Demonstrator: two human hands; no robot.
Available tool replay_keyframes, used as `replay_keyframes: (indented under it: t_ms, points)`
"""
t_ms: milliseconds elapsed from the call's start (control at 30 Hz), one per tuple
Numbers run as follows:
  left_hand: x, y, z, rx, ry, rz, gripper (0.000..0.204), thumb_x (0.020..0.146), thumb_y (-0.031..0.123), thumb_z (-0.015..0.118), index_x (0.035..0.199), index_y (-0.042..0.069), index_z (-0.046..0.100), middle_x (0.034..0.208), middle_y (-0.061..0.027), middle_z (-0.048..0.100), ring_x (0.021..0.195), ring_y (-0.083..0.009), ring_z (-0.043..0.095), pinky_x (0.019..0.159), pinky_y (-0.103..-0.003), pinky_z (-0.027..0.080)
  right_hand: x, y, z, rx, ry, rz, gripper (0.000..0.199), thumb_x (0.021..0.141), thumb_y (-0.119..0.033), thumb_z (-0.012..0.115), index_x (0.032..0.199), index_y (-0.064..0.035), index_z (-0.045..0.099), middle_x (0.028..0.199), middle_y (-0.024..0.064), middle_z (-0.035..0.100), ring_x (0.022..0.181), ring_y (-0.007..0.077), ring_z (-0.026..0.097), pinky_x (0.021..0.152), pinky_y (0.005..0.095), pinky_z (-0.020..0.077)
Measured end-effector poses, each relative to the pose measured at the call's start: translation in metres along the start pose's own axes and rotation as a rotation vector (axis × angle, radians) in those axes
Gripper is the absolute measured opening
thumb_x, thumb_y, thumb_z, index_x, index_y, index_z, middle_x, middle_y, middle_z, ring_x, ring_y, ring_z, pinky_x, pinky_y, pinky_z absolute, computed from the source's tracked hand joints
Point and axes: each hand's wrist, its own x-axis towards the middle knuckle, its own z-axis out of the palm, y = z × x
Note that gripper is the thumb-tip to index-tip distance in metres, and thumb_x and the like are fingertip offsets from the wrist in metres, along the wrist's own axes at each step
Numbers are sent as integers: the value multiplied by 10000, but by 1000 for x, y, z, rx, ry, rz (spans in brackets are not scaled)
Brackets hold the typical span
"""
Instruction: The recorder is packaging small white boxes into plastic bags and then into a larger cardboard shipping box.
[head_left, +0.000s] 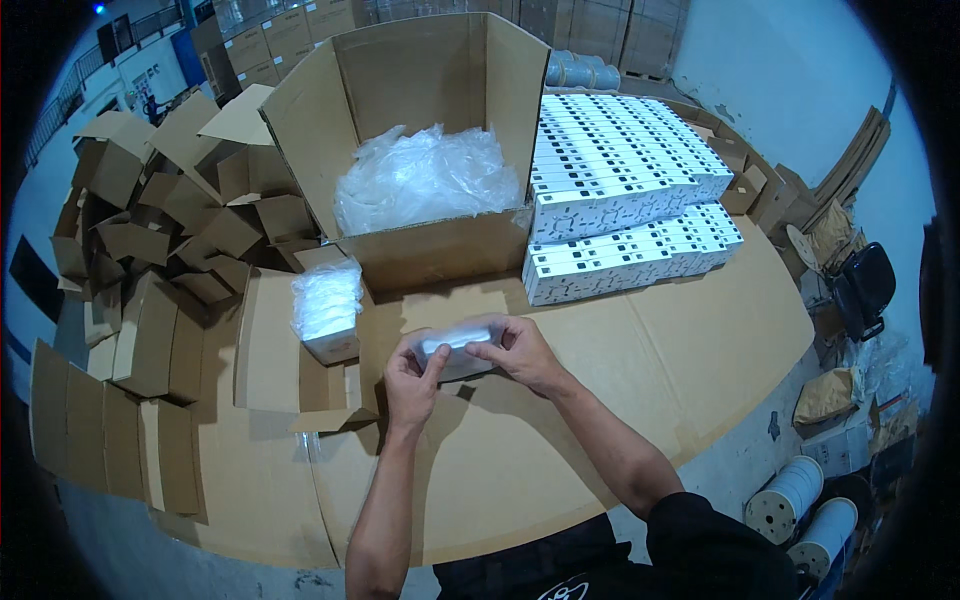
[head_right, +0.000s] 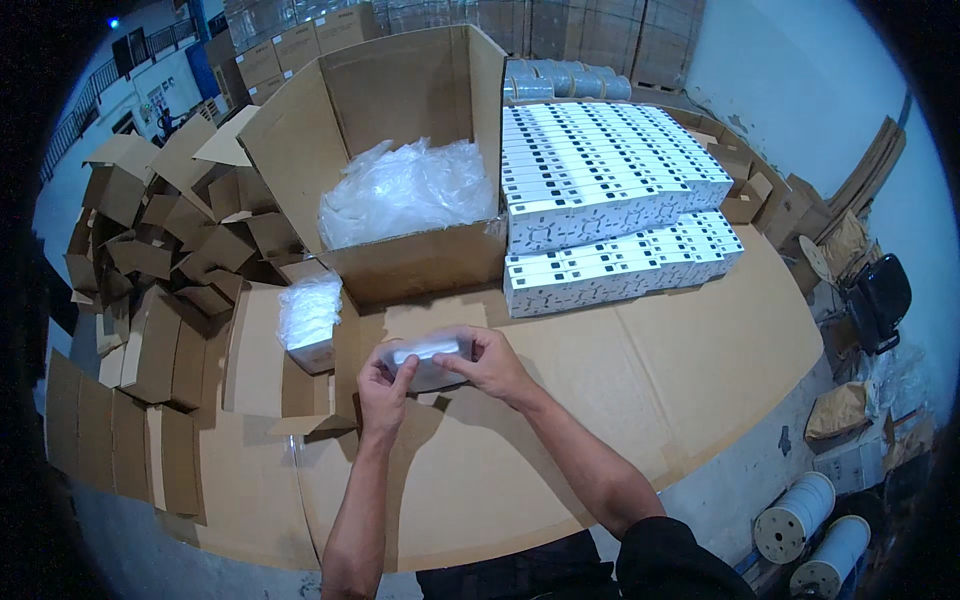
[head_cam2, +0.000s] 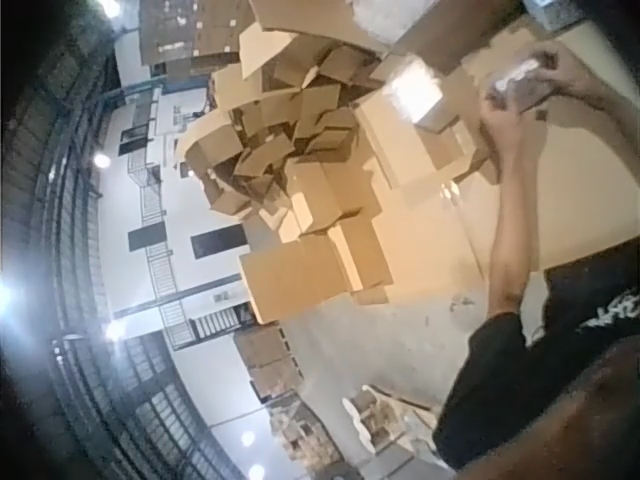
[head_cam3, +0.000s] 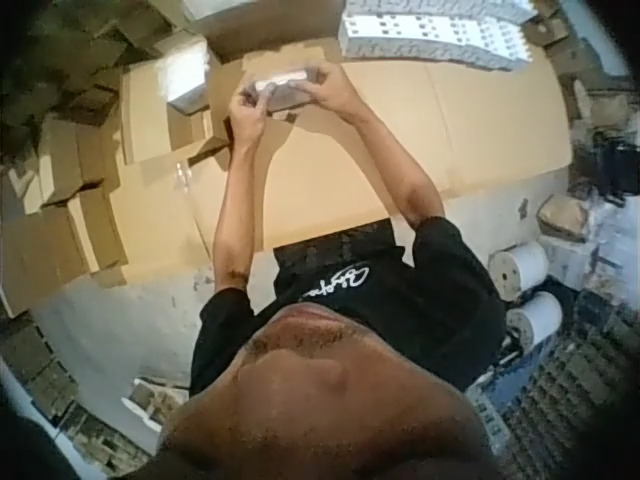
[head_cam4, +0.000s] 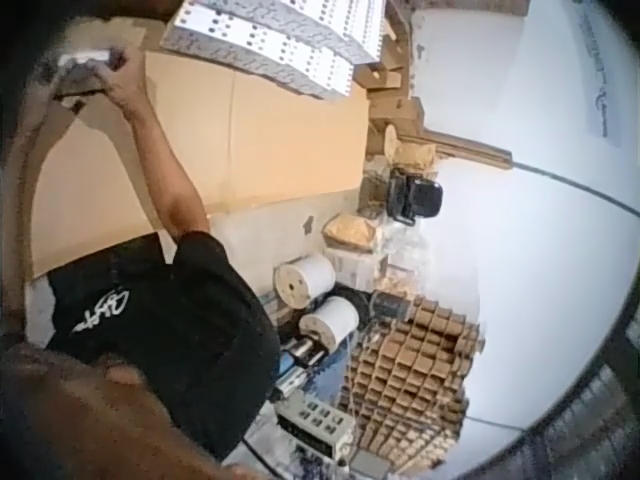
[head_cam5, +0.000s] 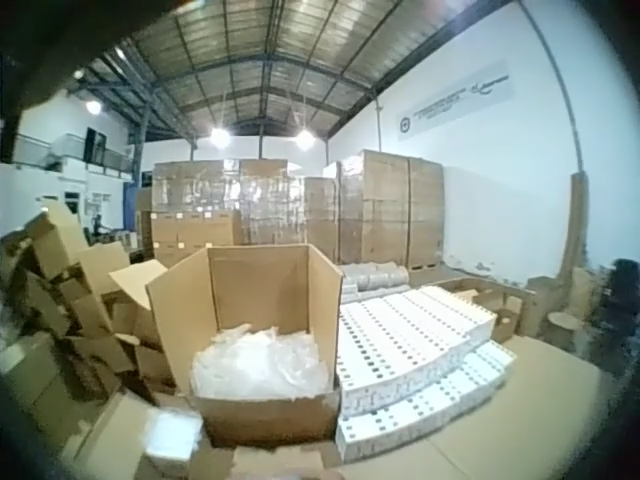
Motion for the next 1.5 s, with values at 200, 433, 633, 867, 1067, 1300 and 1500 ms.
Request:
replay_keyframes:
  t_ms: [200, 433, 633, 867, 1067, 1300, 1500]
  points:
    - [2, 2, -5, -33, -94, -54, 109, 955, 72, 715, 1036, 17, 668, 1027, -44, 690, 930, -92, 602, 850, -263, 486, 4, 4, -13, -27, -63, -138, 188, 933, -98, 732, 1088, 7, 730, 1098, 96, 724, 1002, 129, 638, 912, 310, 510]
    - [0, -7, -5, -177, 24, -86, 178, 938, 36, 717, 891, 74, 549, 1013, -57, 656, 947, -108, 582, 876, -267, 465, 5, 12, -8, 33, -34, -191, 110, 921, -49, 727, 964, -11, 633, 1057, 92, 696, 932, 115, 592, 862, 310, 487]
    - [1, -8, -2, -224, 40, -103, 236, 913, 4, 731, 957, 81, 512, 1001, -33, 599, 951, -106, 557, 898, -258, 449, 1, -3, 5, 188, 67, -332, 230, 881, 21, 691, 1107, 6, 651, 1201, 112, 636, 1099, 169, 591, 964, 339, 481]
    - [0, -1, 4, -193, 92, -33, 316, 889, -34, 726, 1116, 53, 525, 1099, -54, 571, 1039, -129, 546, 896, -274, 451, -3, -14, -13, -384, -168, -404, 247, 846, -32, 725, 1091, -34, 753, 1170, 113, 699, 1100, 214, 644, 965, 344, 504]
    - [-6, 27, 9, 540, 156, 536, 373, 837, -27, 748, 1165, 59, 593, 1144, -71, 627, 1123, -241, 574, 934, -361, 477, -7, -18, -8, -386, -90, -256, 251, 871, -85, 716, 1115, -37, 750, 1085, 98, 754, 1007, 193, 693, 906, 326, 533]
    - [-5, 31, -3, 843, -111, 691, 222, 828, -36, 738, 1026, 59, 708, 1040, -59, 699, 1094, -306, 588, 964, -412, 467, -8, -23, -7, -456, -76, -214, 281, 861, -126, 748, 1130, -48, 747, 1070, 90, 757, 973, 190, 702, 881, 325, 545]
    - [-5, 28, -4, 668, -100, 456, 267, 825, 33, 783, 1081, 34, 705, 1018, -88, 716, 1030, -255, 633, 867, -363, 526, -7, -26, -12, -551, -95, -213, 295, 848, -165, 787, 1122, -63, 746, 1109, 100, 732, 972, 236, 681, 857, 365, 540]
